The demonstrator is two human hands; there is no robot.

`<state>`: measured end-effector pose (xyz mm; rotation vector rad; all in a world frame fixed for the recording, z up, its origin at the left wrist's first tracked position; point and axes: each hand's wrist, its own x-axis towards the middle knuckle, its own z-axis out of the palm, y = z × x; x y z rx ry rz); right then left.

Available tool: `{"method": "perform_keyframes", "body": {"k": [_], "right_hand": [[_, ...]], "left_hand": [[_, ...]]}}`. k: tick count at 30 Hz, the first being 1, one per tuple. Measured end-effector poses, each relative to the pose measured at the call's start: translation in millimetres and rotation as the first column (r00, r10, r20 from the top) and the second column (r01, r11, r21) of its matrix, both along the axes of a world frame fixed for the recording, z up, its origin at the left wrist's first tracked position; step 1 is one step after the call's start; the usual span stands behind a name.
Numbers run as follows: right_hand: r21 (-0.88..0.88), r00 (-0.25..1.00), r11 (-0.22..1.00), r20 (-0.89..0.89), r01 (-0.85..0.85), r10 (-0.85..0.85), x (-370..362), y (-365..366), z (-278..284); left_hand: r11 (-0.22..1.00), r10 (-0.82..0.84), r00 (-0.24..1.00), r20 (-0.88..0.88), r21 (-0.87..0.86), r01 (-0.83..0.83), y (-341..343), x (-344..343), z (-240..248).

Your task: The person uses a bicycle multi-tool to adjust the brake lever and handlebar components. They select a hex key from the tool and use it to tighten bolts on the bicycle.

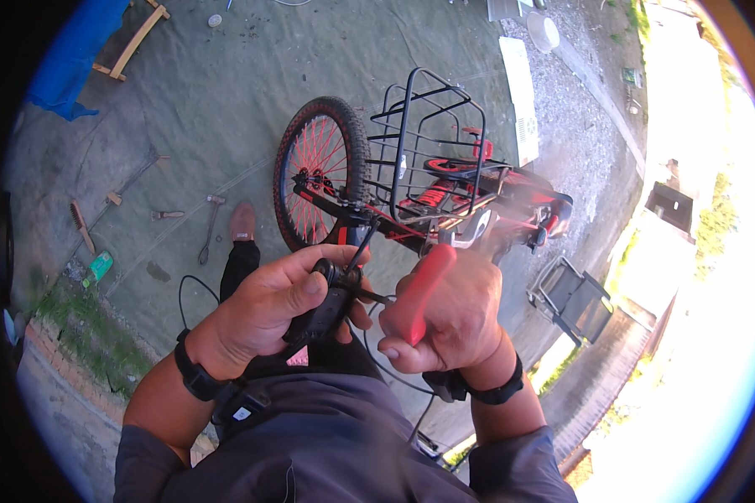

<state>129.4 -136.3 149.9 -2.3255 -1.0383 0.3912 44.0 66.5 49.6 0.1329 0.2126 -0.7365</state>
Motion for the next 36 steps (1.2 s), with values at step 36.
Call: {"method": "perform_keyframes", "body": {"k": [36], "right_hand": [[0.014, 1.000, 1.000, 0.003, 0.000, 0.000, -1.0, 0.2, -0.4]], "left_hand": [[0.232, -0.348, 0.451, 0.822, 0.542, -0.808, 6.0, 15.8, 0.6]]}}
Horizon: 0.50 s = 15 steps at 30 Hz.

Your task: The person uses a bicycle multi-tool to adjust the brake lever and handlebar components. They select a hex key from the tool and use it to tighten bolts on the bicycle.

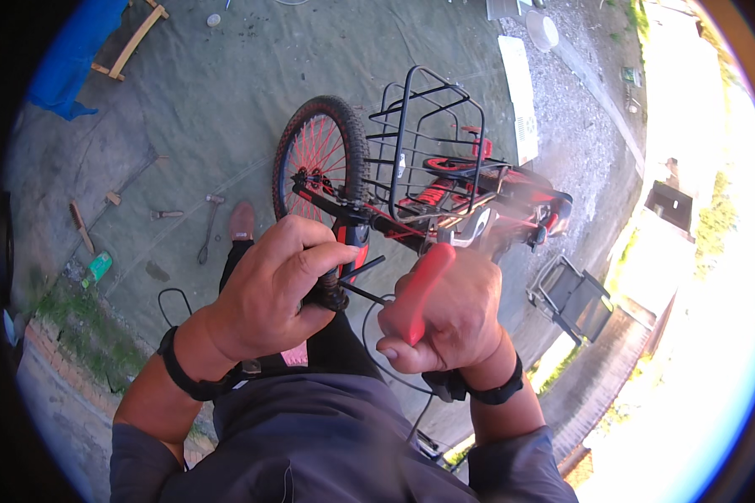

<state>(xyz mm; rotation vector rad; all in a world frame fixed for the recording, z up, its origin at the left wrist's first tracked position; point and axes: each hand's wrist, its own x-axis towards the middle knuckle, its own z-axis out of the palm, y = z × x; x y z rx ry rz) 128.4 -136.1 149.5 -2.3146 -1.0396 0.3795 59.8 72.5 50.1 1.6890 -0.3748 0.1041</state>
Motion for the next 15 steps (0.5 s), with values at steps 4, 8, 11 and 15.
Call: {"method": "perform_keyframes", "body": {"k": [4, 8, 11, 15], "right_hand": [[0.007, 1.000, 1.000, 0.005, 0.006, -0.006, -0.1, 0.4, -0.6], [0.001, 1.000, 1.000, 0.015, -0.013, 0.013, 1.7, 0.1, -0.5], [0.008, 1.000, 1.000, 0.017, -0.017, 0.016, 2.4, -1.2, -1.2], [0.007, 1.000, 1.000, 0.009, -0.011, 0.011, 1.4, -1.9, -1.8]], "left_hand": [[1.000, 0.004, 0.999, 0.037, 0.016, -0.004, -2.9, 2.9, -2.9], [0.998, 0.061, 0.997, 0.039, 0.028, -0.062, -12.5, -0.7, -4.5], [0.989, 0.122, 0.989, 0.088, 0.071, -0.129, -16.3, -2.8, -5.6], [0.968, 0.214, 0.961, 0.173, 0.097, -0.233, -23.5, -6.8, -10.8]]}}
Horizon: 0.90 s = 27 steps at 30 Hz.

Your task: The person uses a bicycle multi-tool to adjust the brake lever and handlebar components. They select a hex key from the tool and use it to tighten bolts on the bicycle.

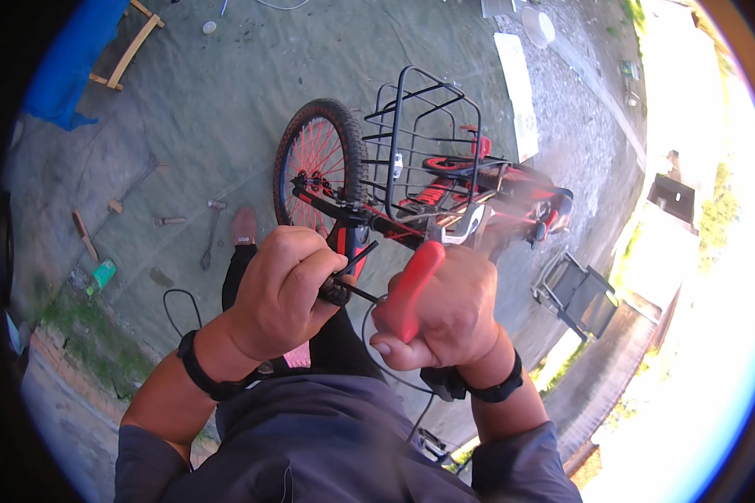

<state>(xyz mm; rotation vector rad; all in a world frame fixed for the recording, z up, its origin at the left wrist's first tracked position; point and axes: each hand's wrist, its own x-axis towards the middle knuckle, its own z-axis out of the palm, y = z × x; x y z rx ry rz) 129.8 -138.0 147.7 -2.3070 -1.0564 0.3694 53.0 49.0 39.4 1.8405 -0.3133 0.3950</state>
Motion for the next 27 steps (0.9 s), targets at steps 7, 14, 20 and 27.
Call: {"method": "perform_keyframes", "body": {"k": [7, 14, 20, 27], "right_hand": [[-0.066, 0.992, 0.994, 0.087, -0.083, 0.088, -2.6, -6.7, -3.4], [0.023, 0.998, 1.000, -0.063, 0.005, -0.004, -2.2, -13.0, -7.9], [-0.077, 0.993, 0.997, -0.114, 0.018, -0.027, 0.3, -5.8, -0.2], [-0.044, 0.993, 0.995, -0.078, 0.090, -0.093, -5.9, -1.7, -4.4]], "left_hand": [[0.998, -0.058, 0.997, -0.056, 0.010, 0.059, 9.9, -0.6, 5.2], [0.905, -0.267, 0.730, -0.630, -0.425, -0.035, 31.1, -14.2, -4.3], [0.577, -0.650, 0.204, -0.732, -0.650, -0.494, 51.9, -55.6, -21.2], [0.437, -0.425, 0.464, -0.777, -0.625, -0.647, 47.2, -92.5, -20.9]]}}
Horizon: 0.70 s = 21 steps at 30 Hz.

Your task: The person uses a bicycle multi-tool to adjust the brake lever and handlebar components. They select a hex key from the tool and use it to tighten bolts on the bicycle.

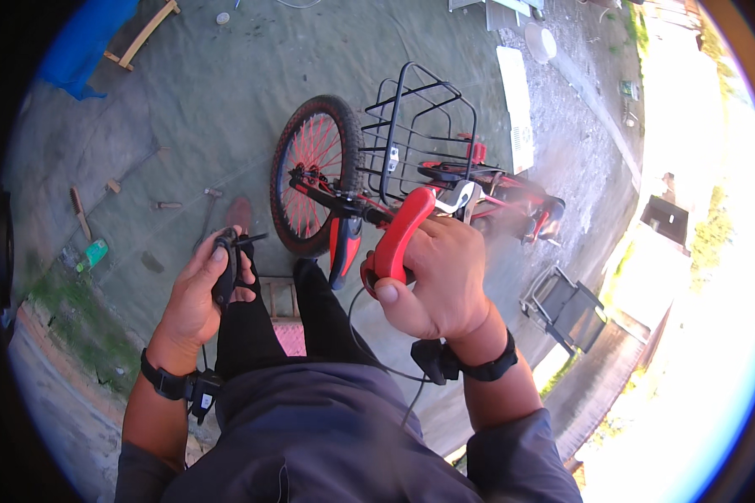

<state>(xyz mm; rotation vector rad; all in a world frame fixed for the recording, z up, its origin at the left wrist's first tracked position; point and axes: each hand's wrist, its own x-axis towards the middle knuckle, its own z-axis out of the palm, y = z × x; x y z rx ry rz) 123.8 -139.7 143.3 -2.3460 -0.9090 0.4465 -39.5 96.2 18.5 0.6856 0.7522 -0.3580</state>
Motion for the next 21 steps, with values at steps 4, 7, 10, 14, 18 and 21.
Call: {"method": "perform_keyframes", "body": {"k": [4, 7, 10, 14, 18, 21], "right_hand": [[-0.027, 0.999, 0.999, -0.024, -0.039, 0.039, 1.6, -4.0, 2.8], [-0.007, 0.997, 0.997, -0.017, -0.077, 0.077, 2.4, -2.5, 3.4], [-0.011, 0.988, 0.990, 0.061, -0.143, 0.143, 3.1, -3.7, 3.3], [-0.017, 0.995, 0.996, 0.047, -0.087, 0.088, -0.7, 0.4, 5.6], [0.019, 0.998, 0.998, 0.016, -0.059, 0.059, -0.3, -1.7, 4.7], [0.030, 0.999, 0.999, -0.023, -0.032, 0.032, -0.6, 0.1, 5.5]], "left_hand": [[0.950, -0.311, 0.945, -0.096, -0.013, 0.312, -12.3, -33.7, -11.1], [0.918, -0.324, 0.942, 0.085, 0.267, 0.292, -16.5, -36.5, -11.3], [0.976, -0.217, 0.967, 0.135, 0.022, 0.216, -6.1, -17.1, -0.9], [0.969, -0.216, 0.960, 0.177, -0.082, 0.233, -10.6, -14.6, -0.6], [0.968, -0.185, 0.960, 0.209, -0.127, 0.214, -3.8, -1.6, -0.7], [0.890, -0.312, 0.945, 0.098, -0.317, 0.327, -1.9, 10.0, 5.0]]}}
